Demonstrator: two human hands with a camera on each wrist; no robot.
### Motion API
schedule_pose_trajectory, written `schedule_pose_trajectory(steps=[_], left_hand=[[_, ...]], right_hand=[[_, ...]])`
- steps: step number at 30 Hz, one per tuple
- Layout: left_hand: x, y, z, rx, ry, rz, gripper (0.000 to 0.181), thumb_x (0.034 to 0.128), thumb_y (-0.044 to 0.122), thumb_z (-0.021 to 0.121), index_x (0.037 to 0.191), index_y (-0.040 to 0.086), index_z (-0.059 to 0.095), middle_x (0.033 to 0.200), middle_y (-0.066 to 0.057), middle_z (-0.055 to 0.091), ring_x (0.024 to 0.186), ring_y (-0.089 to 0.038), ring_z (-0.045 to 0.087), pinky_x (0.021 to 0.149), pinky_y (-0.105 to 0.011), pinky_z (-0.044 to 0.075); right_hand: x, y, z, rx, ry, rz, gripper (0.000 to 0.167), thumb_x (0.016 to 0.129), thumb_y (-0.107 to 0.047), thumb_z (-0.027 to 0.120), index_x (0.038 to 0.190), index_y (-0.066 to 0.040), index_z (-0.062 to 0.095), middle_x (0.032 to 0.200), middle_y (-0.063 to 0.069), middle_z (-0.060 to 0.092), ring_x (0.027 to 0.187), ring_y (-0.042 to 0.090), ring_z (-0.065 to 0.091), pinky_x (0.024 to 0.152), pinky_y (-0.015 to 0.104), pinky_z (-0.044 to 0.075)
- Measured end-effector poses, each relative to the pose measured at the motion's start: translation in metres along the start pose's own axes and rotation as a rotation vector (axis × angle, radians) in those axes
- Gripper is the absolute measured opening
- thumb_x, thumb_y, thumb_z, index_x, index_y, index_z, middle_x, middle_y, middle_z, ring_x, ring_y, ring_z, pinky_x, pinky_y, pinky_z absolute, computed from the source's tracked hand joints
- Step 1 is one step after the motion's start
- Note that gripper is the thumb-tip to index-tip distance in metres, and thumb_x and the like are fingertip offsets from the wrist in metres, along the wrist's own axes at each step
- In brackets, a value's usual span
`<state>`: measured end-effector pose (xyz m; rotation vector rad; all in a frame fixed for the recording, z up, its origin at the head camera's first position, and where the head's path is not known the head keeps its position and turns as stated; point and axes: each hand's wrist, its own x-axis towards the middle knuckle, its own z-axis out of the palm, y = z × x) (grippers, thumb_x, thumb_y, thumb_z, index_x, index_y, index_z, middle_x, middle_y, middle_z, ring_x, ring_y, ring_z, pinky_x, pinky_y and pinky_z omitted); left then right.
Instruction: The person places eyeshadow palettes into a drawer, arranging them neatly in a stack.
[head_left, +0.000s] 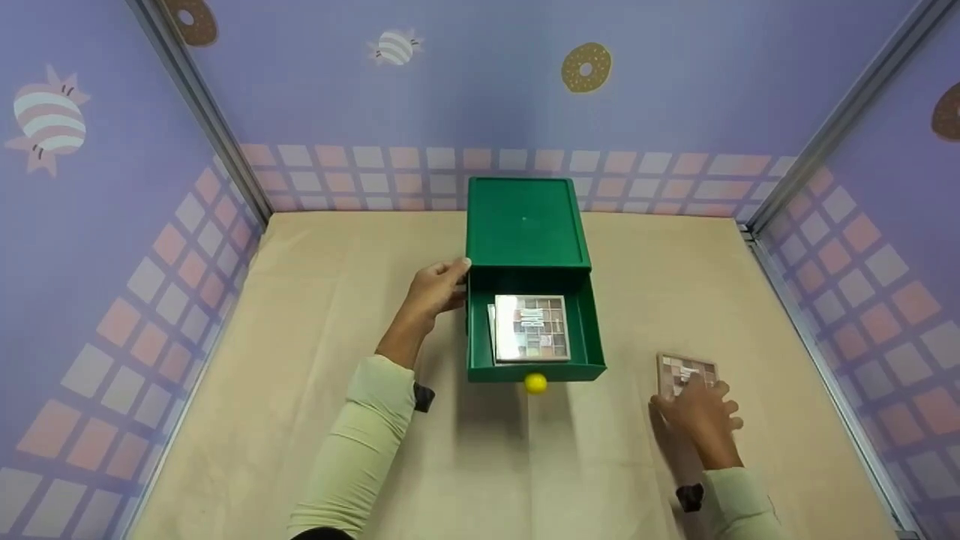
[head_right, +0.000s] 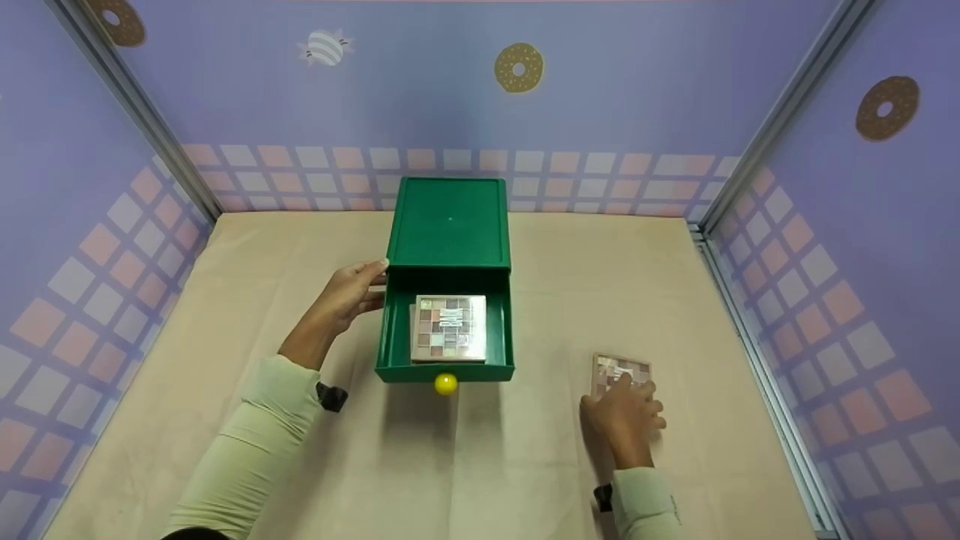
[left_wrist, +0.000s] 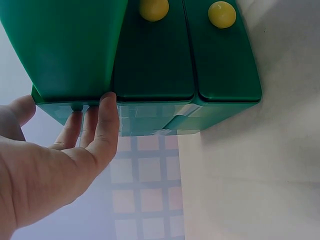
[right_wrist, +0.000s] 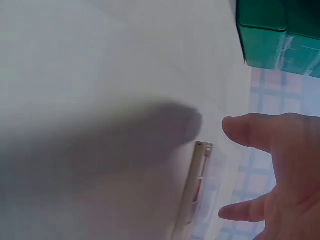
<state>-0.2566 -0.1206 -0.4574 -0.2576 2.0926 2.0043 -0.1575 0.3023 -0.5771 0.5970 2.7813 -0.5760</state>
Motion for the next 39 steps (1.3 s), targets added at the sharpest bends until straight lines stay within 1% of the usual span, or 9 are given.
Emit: schedule_pose_trajectory(steps=[3, 7, 11, 17, 24, 30, 33, 36, 39], left_hand=[[0.000, 0.000, 0.000, 0.007, 0.004, 0.002, 0.044, 0.1034, 0.044, 0.057, 0.129, 0.010, 0.065, 0.131, -0.014, 0.065, 0.115, -0.029, 0.070, 0.104, -0.044, 0.055], [0.001, -0.001, 0.000, 0.013, 0.008, -0.003, 0.044, 0.1035, 0.044, 0.057, 0.130, 0.010, 0.065, 0.131, -0.014, 0.065, 0.114, -0.028, 0.070, 0.104, -0.043, 0.055], [0.002, -0.001, 0.000, 0.024, 0.010, -0.010, 0.043, 0.1037, 0.043, 0.057, 0.129, 0.010, 0.064, 0.131, -0.013, 0.065, 0.113, -0.029, 0.070, 0.102, -0.042, 0.056], [0.003, -0.002, 0.001, 0.032, 0.010, -0.006, 0.041, 0.1046, 0.041, 0.055, 0.130, 0.009, 0.064, 0.132, -0.014, 0.064, 0.114, -0.029, 0.069, 0.102, -0.043, 0.056], [0.000, -0.001, 0.000, 0.034, 0.006, -0.003, 0.044, 0.1042, 0.043, 0.056, 0.130, 0.008, 0.064, 0.132, -0.014, 0.064, 0.114, -0.030, 0.068, 0.103, -0.043, 0.055], [-0.001, 0.000, -0.001, 0.028, 0.019, -0.002, 0.046, 0.1039, 0.044, 0.056, 0.130, 0.007, 0.063, 0.129, -0.015, 0.066, 0.112, -0.028, 0.069, 0.104, -0.044, 0.055], [-0.001, 0.000, -0.001, 0.022, 0.019, -0.001, 0.046, 0.1037, 0.044, 0.056, 0.131, 0.007, 0.063, 0.129, -0.014, 0.066, 0.112, -0.028, 0.069, 0.105, -0.045, 0.054], [-0.001, 0.000, 0.000, 0.017, 0.007, 0.000, 0.047, 0.1037, 0.044, 0.056, 0.134, 0.008, 0.062, 0.132, -0.014, 0.064, 0.114, -0.028, 0.068, 0.105, -0.045, 0.054], [-0.001, 0.000, 0.000, 0.018, 0.005, -0.002, 0.047, 0.1035, 0.044, 0.057, 0.133, 0.009, 0.062, 0.132, -0.014, 0.064, 0.114, -0.028, 0.068, 0.104, -0.043, 0.055]], right_hand=[[-0.001, 0.001, 0.003, -0.021, -0.007, 0.009, 0.082, 0.090, -0.043, 0.068, 0.143, 0.012, 0.039, 0.133, 0.047, 0.034, 0.117, 0.067, 0.038, 0.091, 0.076, 0.036], [0.001, 0.004, 0.006, -0.057, -0.013, 0.027, 0.084, 0.089, -0.044, 0.067, 0.145, 0.011, 0.036, 0.129, 0.047, 0.035, 0.113, 0.068, 0.041, 0.091, 0.077, 0.039], [0.000, 0.009, 0.010, -0.073, -0.012, 0.026, 0.084, 0.089, -0.044, 0.066, 0.147, 0.008, 0.033, 0.125, 0.047, 0.038, 0.110, 0.068, 0.046, 0.088, 0.075, 0.042], [-0.002, 0.012, 0.013, -0.057, 0.022, 0.013, 0.089, 0.089, -0.055, 0.067, 0.146, 0.007, 0.036, 0.122, 0.047, 0.042, 0.109, 0.066, 0.047, 0.087, 0.072, 0.044], [0.000, 0.011, 0.011, -0.047, 0.047, 0.024, 0.086, 0.091, -0.049, 0.065, 0.148, 0.007, 0.033, 0.119, 0.047, 0.043, 0.107, 0.066, 0.046, 0.087, 0.071, 0.044], [0.007, 0.015, 0.013, -0.024, 0.102, 0.008, 0.085, 0.088, -0.047, 0.068, 0.147, 0.003, 0.036, 0.119, 0.046, 0.044, 0.105, 0.064, 0.046, 0.086, 0.070, 0.043], [0.009, 0.017, 0.014, -0.001, 0.117, 0.006, 0.084, 0.086, -0.046, 0.069, 0.147, 0.002, 0.038, 0.119, 0.045, 0.044, 0.105, 0.064, 0.046, 0.084, 0.069, 0.043], [0.010, 0.019, 0.013, 0.007, 0.128, 0.000, 0.085, 0.085, -0.047, 0.070, 0.148, 0.000, 0.039, 0.119, 0.045, 0.043, 0.106, 0.063, 0.044, 0.084, 0.068, 0.041], [0.011, 0.019, 0.011, 0.022, 0.149, -0.027, 0.086, 0.085, -0.050, 0.070, 0.149, -0.002, 0.039, 0.121, 0.047, 0.042, 0.109, 0.064, 0.041, 0.084, 0.068, 0.040]])
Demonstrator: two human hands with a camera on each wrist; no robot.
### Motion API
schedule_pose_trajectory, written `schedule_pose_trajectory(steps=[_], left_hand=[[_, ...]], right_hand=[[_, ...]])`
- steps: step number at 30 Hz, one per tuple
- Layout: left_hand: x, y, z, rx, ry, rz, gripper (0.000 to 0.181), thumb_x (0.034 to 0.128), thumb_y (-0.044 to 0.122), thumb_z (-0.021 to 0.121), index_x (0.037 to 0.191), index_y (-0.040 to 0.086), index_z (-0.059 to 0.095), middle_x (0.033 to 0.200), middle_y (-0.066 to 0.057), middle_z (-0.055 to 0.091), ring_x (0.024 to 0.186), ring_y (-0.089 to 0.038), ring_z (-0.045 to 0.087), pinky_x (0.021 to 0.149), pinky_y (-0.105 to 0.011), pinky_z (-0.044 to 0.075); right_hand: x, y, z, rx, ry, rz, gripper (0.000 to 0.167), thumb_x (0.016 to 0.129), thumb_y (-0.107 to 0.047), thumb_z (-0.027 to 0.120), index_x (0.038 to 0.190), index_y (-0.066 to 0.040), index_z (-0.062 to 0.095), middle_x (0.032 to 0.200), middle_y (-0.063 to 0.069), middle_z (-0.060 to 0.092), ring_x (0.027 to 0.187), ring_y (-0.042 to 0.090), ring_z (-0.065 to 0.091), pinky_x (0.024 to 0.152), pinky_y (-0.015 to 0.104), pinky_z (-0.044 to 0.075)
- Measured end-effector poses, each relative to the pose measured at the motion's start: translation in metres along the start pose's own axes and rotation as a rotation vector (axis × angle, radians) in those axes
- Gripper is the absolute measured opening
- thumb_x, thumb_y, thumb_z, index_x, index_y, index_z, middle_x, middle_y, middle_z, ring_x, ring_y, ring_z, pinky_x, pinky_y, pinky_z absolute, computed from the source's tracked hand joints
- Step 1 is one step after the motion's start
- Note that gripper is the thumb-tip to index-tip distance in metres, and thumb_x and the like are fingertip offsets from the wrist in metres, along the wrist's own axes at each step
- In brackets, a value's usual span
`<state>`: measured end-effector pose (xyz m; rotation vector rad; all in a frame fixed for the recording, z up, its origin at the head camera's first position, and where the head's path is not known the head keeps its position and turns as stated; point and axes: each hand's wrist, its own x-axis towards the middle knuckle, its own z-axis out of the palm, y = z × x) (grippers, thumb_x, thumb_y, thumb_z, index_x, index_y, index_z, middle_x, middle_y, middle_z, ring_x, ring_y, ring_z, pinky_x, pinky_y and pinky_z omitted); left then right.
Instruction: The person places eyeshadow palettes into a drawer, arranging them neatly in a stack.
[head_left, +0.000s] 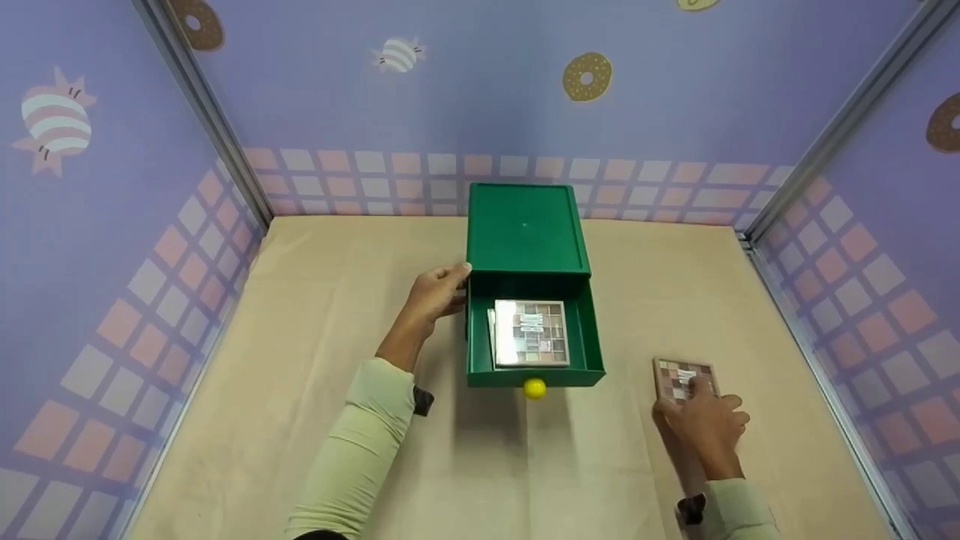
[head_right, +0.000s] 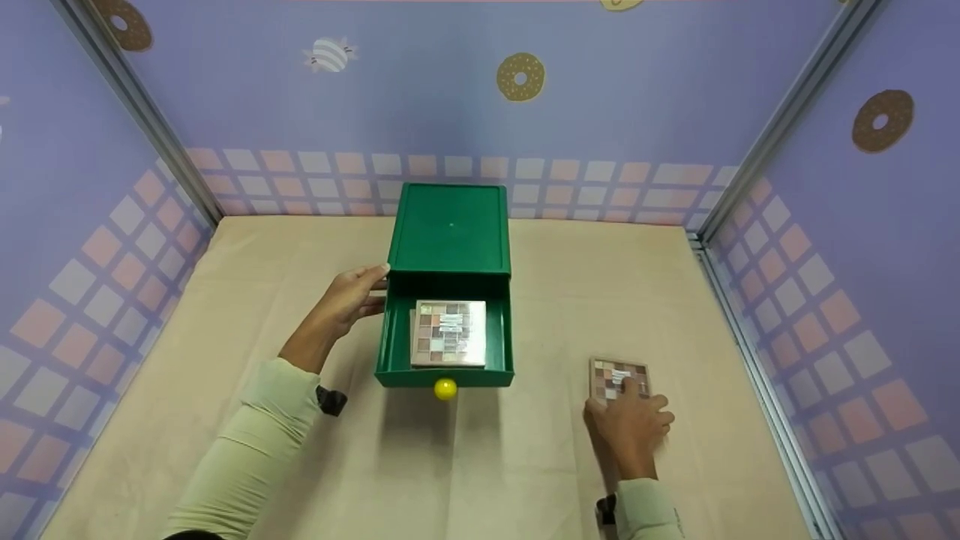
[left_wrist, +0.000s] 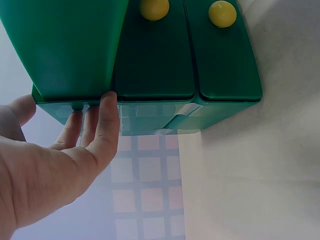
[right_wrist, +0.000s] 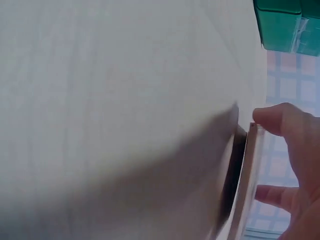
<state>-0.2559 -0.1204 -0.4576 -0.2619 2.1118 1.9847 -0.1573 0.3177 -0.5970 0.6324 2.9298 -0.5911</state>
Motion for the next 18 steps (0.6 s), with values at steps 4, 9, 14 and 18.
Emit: schedule_pose_trajectory(steps=[4, 9, 14, 18], left_hand=[[0.000, 0.001, 0.000, 0.005, 0.001, 0.004, 0.047, 0.1033, 0.044, 0.057, 0.133, 0.009, 0.063, 0.132, -0.014, 0.064, 0.114, -0.028, 0.069, 0.103, -0.042, 0.056], [0.000, 0.001, 0.000, 0.002, -0.001, 0.009, 0.047, 0.1033, 0.043, 0.057, 0.134, 0.008, 0.062, 0.132, -0.015, 0.064, 0.115, -0.030, 0.068, 0.104, -0.044, 0.055], [0.000, 0.000, 0.000, 0.004, 0.002, 0.005, 0.047, 0.1035, 0.043, 0.057, 0.133, 0.007, 0.062, 0.132, -0.015, 0.063, 0.115, -0.030, 0.068, 0.105, -0.045, 0.054], [0.000, 0.000, 0.001, 0.010, 0.001, 0.009, 0.044, 0.1038, 0.041, 0.056, 0.129, 0.006, 0.064, 0.130, -0.015, 0.063, 0.111, -0.028, 0.069, 0.103, -0.043, 0.055]], right_hand=[[-0.001, -0.005, -0.003, 0.054, 0.033, -0.048, 0.085, 0.086, -0.051, 0.071, 0.150, -0.005, 0.040, 0.132, 0.048, 0.039, 0.118, 0.065, 0.038, 0.090, 0.071, 0.037], [-0.002, -0.016, -0.013, 0.097, 0.051, -0.102, 0.084, 0.087, -0.050, 0.072, 0.152, -0.007, 0.040, 0.143, 0.048, 0.033, 0.127, 0.066, 0.033, 0.097, 0.074, 0.035], [-0.001, -0.028, -0.027, 0.164, 0.086, -0.162, 0.078, 0.088, -0.048, 0.072, 0.150, -0.009, 0.043, 0.142, 0.046, 0.034, 0.127, 0.064, 0.035, 0.097, 0.072, 0.036], [-0.001, -0.040, -0.041, 0.265, 0.115, -0.224, 0.074, 0.088, -0.043, 0.074, 0.148, -0.009, 0.046, 0.142, 0.044, 0.038, 0.131, 0.060, 0.033, 0.100, 0.071, 0.031]])
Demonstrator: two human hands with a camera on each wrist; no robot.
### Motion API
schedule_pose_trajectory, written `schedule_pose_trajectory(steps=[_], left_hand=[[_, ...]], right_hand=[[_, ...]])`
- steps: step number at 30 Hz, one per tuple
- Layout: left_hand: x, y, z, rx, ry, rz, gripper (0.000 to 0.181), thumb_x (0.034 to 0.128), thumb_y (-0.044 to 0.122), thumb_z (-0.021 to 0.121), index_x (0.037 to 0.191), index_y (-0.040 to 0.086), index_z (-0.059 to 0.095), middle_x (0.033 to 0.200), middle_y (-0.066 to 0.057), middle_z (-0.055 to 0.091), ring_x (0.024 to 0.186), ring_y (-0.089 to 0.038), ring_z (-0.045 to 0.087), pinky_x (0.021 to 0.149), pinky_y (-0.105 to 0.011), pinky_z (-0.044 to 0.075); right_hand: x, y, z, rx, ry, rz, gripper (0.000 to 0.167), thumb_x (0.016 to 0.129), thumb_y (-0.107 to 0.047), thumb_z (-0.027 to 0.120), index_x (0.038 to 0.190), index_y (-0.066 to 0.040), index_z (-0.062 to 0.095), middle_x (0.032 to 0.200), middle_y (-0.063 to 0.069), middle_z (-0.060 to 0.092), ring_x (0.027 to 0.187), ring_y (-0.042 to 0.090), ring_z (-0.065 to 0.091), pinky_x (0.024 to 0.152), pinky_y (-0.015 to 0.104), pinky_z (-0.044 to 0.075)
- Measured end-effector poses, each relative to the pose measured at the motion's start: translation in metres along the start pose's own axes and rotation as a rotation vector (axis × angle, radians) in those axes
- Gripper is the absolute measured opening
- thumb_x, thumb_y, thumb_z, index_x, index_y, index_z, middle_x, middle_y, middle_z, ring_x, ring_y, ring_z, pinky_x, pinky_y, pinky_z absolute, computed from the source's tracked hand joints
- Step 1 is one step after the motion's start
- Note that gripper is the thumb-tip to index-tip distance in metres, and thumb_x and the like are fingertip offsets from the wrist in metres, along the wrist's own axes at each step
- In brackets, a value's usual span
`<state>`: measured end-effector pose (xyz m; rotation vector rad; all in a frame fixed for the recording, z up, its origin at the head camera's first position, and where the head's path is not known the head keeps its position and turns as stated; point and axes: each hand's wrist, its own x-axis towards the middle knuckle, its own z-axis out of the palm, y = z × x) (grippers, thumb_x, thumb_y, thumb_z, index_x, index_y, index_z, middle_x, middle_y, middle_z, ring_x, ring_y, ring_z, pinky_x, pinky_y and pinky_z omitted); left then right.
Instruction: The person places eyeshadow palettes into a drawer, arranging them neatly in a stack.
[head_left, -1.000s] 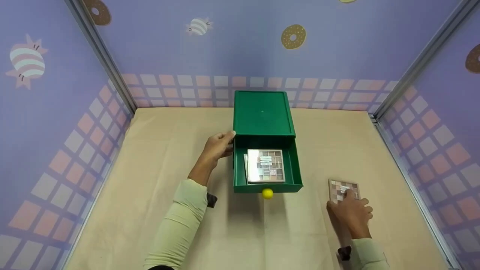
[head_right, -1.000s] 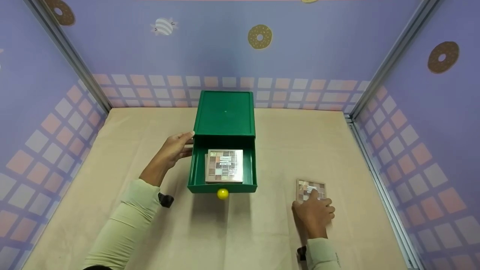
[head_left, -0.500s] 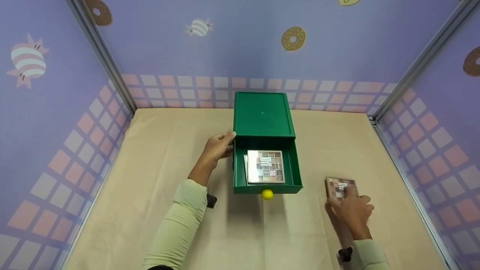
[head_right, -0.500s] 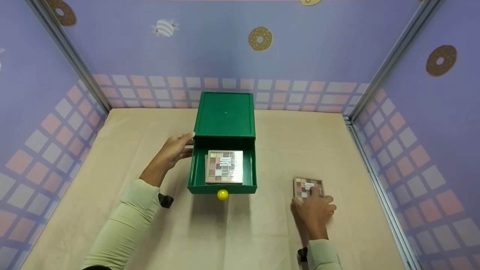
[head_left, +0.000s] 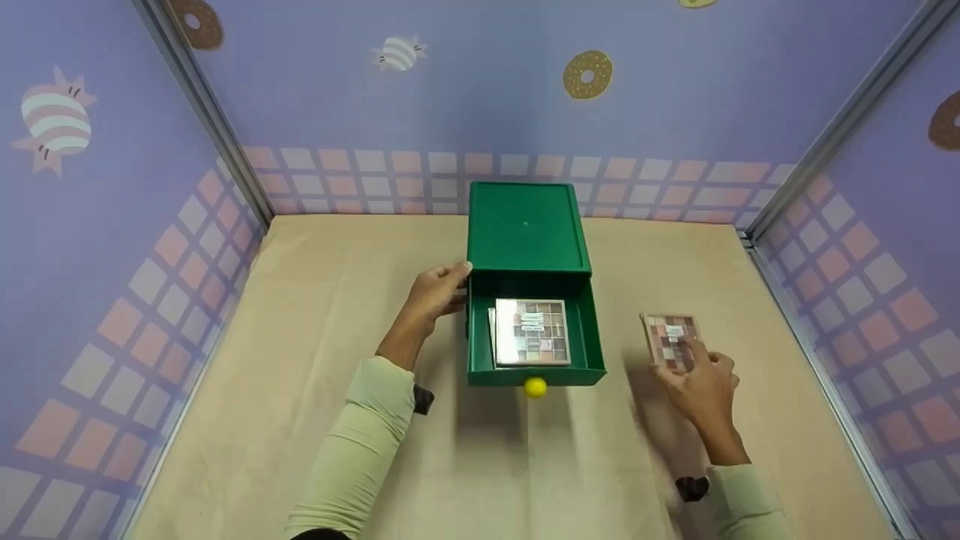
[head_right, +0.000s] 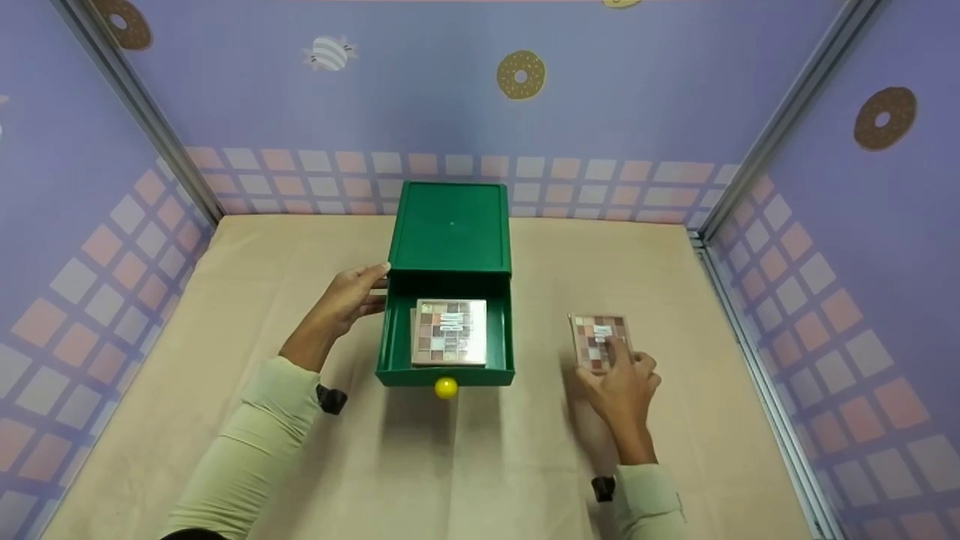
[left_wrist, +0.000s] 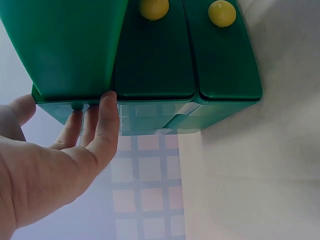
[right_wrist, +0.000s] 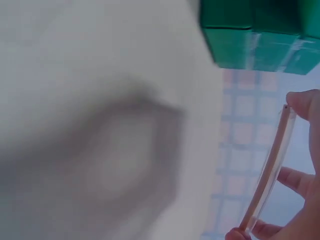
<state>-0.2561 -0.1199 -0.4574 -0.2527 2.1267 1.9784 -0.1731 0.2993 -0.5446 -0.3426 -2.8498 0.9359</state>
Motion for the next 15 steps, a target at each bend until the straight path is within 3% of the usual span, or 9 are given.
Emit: schedule_pose_trajectory(steps=[6, 15], left_hand=[[0.000, -0.001, 0.000, 0.003, -0.002, 0.002, 0.044, 0.1035, 0.042, 0.057, 0.129, 0.007, 0.064, 0.129, -0.013, 0.064, 0.109, -0.026, 0.068, 0.101, -0.040, 0.057], [-0.001, -0.001, -0.001, 0.005, -0.001, 0.004, 0.046, 0.1039, 0.043, 0.056, 0.130, 0.006, 0.063, 0.131, -0.014, 0.064, 0.113, -0.027, 0.069, 0.102, -0.041, 0.056]], right_hand=[[0.010, -0.032, -0.022, 0.069, 0.046, -0.074, 0.074, 0.082, -0.038, 0.080, 0.145, -0.013, 0.051, 0.146, 0.039, 0.035, 0.131, 0.059, 0.035, 0.101, 0.071, 0.032], [0.017, -0.078, -0.040, 0.071, 0.052, -0.262, 0.072, 0.077, -0.032, 0.084, 0.140, -0.013, 0.056, 0.143, 0.036, 0.039, 0.126, 0.056, 0.038, 0.098, 0.070, 0.037]])
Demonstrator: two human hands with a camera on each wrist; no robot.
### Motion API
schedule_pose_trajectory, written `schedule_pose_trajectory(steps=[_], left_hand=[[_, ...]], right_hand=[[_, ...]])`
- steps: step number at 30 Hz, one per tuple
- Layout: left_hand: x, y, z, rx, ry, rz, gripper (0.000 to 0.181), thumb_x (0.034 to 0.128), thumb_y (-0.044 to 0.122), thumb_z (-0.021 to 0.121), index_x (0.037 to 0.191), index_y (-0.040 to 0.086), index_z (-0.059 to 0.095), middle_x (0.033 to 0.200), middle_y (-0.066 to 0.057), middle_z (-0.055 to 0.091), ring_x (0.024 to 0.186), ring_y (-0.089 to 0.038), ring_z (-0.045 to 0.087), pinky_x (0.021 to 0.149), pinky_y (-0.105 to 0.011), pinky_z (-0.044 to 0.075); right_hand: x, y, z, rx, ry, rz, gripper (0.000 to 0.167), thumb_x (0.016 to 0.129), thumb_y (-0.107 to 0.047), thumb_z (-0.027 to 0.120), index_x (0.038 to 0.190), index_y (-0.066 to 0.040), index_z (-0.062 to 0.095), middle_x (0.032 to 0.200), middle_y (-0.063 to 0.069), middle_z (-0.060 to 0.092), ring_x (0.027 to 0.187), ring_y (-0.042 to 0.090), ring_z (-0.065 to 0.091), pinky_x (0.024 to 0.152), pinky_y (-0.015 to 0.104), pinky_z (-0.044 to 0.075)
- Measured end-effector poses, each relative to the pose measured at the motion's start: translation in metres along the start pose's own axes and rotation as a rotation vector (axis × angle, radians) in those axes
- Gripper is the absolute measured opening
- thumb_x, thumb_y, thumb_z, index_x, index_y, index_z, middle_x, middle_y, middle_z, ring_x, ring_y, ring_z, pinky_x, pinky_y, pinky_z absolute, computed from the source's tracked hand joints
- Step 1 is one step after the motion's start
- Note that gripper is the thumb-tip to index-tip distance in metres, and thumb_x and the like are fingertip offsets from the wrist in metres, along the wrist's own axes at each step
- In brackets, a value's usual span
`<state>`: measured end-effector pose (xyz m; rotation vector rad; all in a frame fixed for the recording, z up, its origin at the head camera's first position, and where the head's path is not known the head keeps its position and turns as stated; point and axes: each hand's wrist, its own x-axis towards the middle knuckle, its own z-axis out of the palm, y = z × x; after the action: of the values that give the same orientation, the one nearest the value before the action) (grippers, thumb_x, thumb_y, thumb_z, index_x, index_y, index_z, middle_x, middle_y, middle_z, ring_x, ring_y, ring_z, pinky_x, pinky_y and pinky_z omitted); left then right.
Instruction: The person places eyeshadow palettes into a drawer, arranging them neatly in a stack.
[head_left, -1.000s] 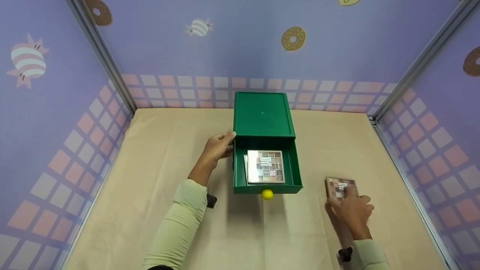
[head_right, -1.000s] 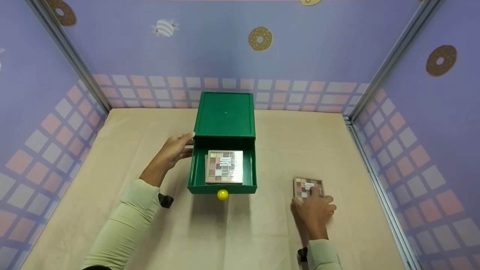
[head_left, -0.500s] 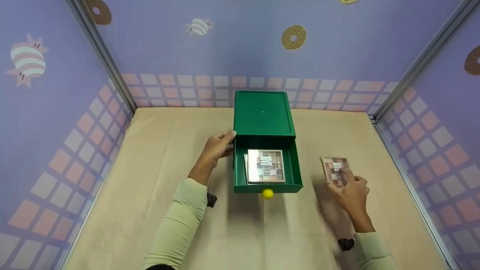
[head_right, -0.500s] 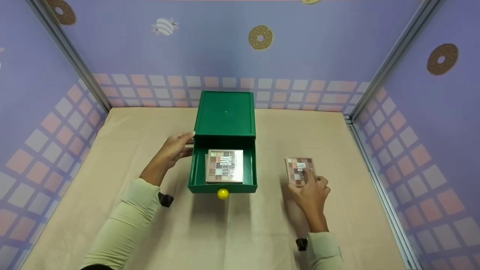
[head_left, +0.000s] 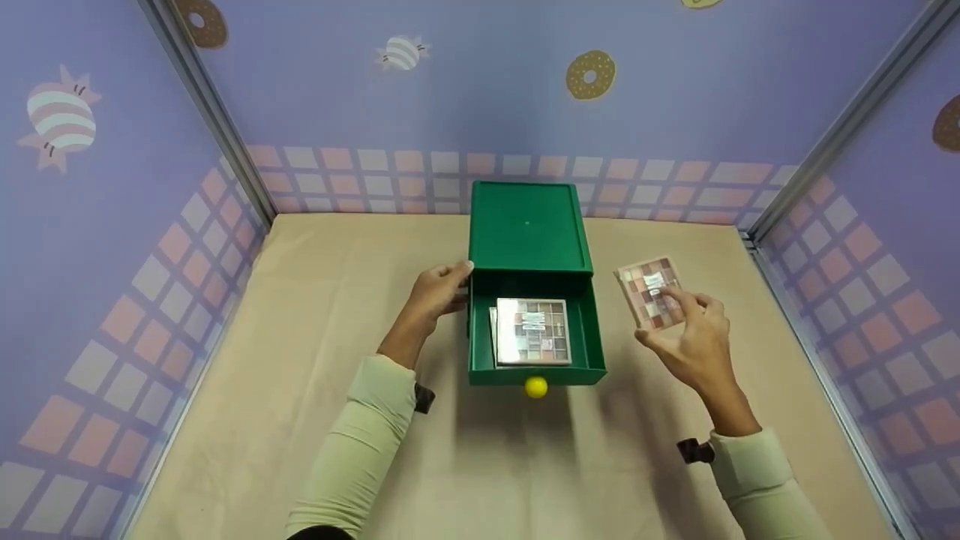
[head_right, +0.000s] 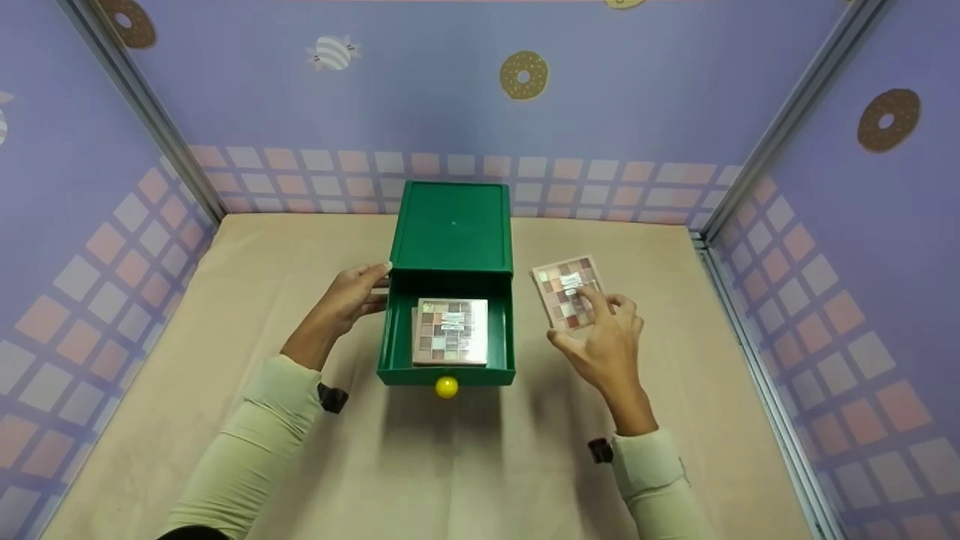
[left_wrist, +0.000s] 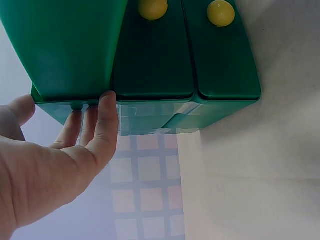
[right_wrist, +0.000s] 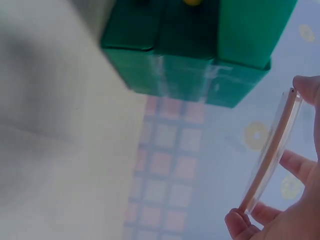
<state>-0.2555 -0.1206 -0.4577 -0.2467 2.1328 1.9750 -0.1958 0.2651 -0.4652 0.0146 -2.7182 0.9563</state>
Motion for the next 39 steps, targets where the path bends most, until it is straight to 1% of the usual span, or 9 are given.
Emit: schedule_pose_trajectory(steps=[2, 7, 11, 15, 19, 24, 30, 34, 39], left_hand=[[0.000, 0.000, 0.000, -0.003, -0.002, 0.000, 0.046, 0.1042, 0.043, 0.056, 0.130, 0.006, 0.063, 0.131, -0.014, 0.064, 0.113, -0.028, 0.069, 0.102, -0.041, 0.056], [0.002, 0.000, 0.000, -0.018, -0.006, -0.009, 0.044, 0.1041, 0.042, 0.056, 0.128, 0.006, 0.064, 0.132, -0.014, 0.063, 0.114, -0.029, 0.069, 0.102, -0.042, 0.056], [0.001, 0.000, -0.001, -0.015, 0.000, -0.021, 0.044, 0.1037, 0.043, 0.056, 0.127, 0.006, 0.064, 0.131, -0.014, 0.064, 0.113, -0.028, 0.069, 0.102, -0.041, 0.056], [0.000, 0.000, 0.000, -0.008, 0.003, -0.023, 0.045, 0.1036, 0.043, 0.056, 0.128, 0.006, 0.064, 0.130, -0.015, 0.065, 0.112, -0.028, 0.070, 0.101, -0.041, 0.056], [0.000, 0.000, 0.000, -0.013, 0.001, -0.018, 0.046, 0.1036, 0.043, 0.056, 0.129, 0.005, 0.063, 0.130, -0.015, 0.065, 0.111, -0.027, 0.070, 0.100, -0.040, 0.057], [-0.001, 0.000, -0.001, -0.013, 0.002, -0.014, 0.045, 0.1038, 0.042, 0.056, 0.130, 0.006, 0.063, 0.129, -0.015, 0.066, 0.111, -0.026, 0.070, 0.100, -0.039, 0.057], [0.000, 0.000, -0.001, -0.040, -0.006, -0.014, 0.046, 0.1041, 0.041, 0.056, 0.131, 0.004, 0.063, 0.131, -0.017, 0.064, 0.110, -0.027, 0.070, 0.105, -0.045, 0.054], [0.001, 0.000, -0.001, -0.044, -0.011, -0.015, 0.046, 0.1039, 0.041, 0.056, 0.133, 0.005, 0.062, 0.131, -0.016, 0.063, 0.110, -0.027, 0.070, 0.106, -0.046, 0.053], [0.001, 0.001, 0.000, -0.040, -0.003, -0.015, 0.045, 0.1034, 0.041, 0.057, 0.130, 0.006, 0.064, 0.130, -0.015, 0.064, 0.109, -0.027, 0.070, 0.104, -0.045, 0.055]], right_hand=[[0.004, -0.008, -0.001, 0.014, -0.003, -0.055, 0.072, 0.075, -0.030, 0.085, 0.139, -0.013, 0.057, 0.142, 0.035, 0.040, 0.124, 0.054, 0.039, 0.097, 0.069, 0.037], [0.012, -0.025, 0.000, 0.022, -0.034, -0.231, 0.072, 0.071, -0.026, 0.087, 0.136, -0.014, 0.059, 0.139, 0.032, 0.045, 0.121, 0.051, 0.041, 0.096, 0.070, 0.038], [0.017, -0.036, 0.003, 0.016, -0.097, -0.359, 0.073, 0.067, -0.027, 0.089, 0.134, -0.016, 0.062, 0.139, 0.029, 0.047, 0.120, 0.049, 0.044, 0.096, 0.070, 0.041], [0.020, -0.047, 0.007, -0.008, -0.183, -0.428, 0.073, 0.064, -0.029, 0.090, 0.131, -0.017, 0.064, 0.141, 0.027, 0.047, 0.123, 0.048, 0.043, 0.097, 0.069, 0.043], [0.021, -0.058, 0.011, -0.040, -0.280, -0.469, 0.072, 0.064, -0.032, 0.088, 0.131, -0.022, 0.063, 0.145, 0.023, 0.045, 0.125, 0.046, 0.042, 0.097, 0.068, 0.044], [0.024, -0.073, 0.013, -0.060, -0.418, -0.516, 0.069, 0.066, -0.036, 0.084, 0.131, -0.027, 0.063, 0.149, 0.015, 0.043, 0.129, 0.040, 0.041, 0.101, 0.067, 0.044], [0.029, -0.089, 0.015, -0.081, -0.558, -0.545, 0.066, 0.069, -0.039, 0.081, 0.131, -0.029, 0.064, 0.150, 0.015, 0.045, 0.134, 0.040, 0.042, 0.107, 0.070, 0.041], [0.031, -0.096, 0.018, -0.088, -0.627, -0.544, 0.065, 0.070, -0.039, 0.082, 0.131, -0.029, 0.064, 0.152, 0.015, 0.043, 0.136, 0.041, 0.042, 0.110, 0.069, 0.040], [0.036, -0.101, 0.023, -0.100, -0.664, -0.532, 0.061, 0.070, -0.035, 0.083, 0.128, -0.029, 0.066, 0.156, 0.014, 0.041, 0.139, 0.041, 0.039, 0.110, 0.069, 0.040]])
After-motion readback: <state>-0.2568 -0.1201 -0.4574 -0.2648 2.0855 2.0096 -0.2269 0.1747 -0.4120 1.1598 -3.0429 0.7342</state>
